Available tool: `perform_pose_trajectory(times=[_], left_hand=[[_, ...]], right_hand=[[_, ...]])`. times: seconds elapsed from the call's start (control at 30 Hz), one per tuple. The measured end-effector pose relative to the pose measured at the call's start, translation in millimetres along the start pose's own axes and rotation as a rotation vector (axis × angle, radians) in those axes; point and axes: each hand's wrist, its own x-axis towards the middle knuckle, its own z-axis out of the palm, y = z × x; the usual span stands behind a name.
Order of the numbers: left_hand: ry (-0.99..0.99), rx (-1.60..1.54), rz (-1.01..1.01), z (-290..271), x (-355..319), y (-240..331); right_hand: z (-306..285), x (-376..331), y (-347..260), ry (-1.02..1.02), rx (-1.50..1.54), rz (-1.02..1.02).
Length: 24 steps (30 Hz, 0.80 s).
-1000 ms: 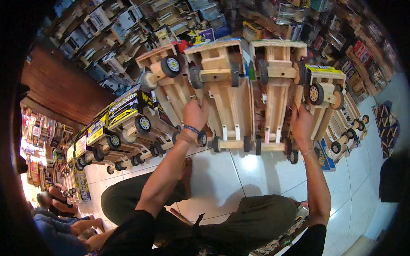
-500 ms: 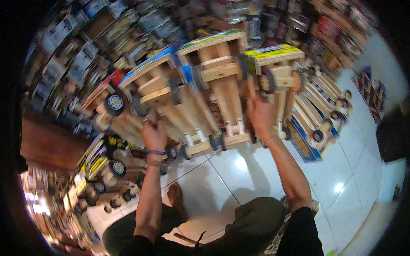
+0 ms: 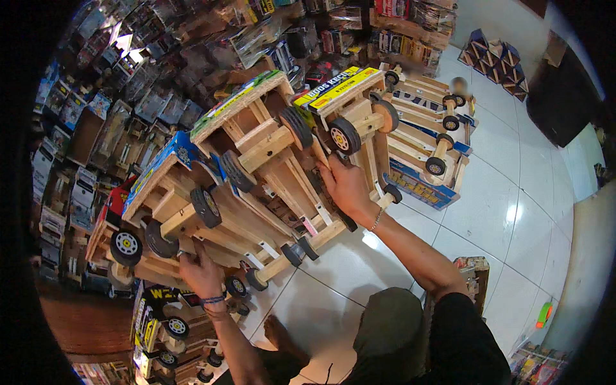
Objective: The person assembles wooden toy trucks by attaching wheels and bodies to chassis frames. They use a hammer to secure small wooden pegs into the truck bodies, working on multiple units lined up on the floor.
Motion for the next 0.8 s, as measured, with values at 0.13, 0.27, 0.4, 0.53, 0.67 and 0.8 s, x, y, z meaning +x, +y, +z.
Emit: perform_pose_trajectory(times=[0.13, 0.27, 0.4, 0.53, 0.67, 0.8], left_hand=[[0.074, 0.062, 0.102, -5, -14, 8], [0.183, -0.070, 0.277, 0, -15, 3], [0.209, -0.015, 0.348, -2, -14, 2], [0.095, -0.136, 0.208, -6, -30, 15], [0.127, -0.043, 0.176, -8, -44, 19], [0.214, -0.079, 0.294, 4, -49, -1]], right_hand=[[-4, -10, 1, -0.005, 0.010, 0.134], [-4, -18, 6, 0.020, 0.045, 0.101], [-5, -23, 12, 0.122, 0.054, -0.024], [2, -22, 19, 0.142, 0.058, -0.005], [17, -16, 23, 0.004, 0.044, 0.087], [37, 0, 29, 0.074, 0.224, -0.046]])
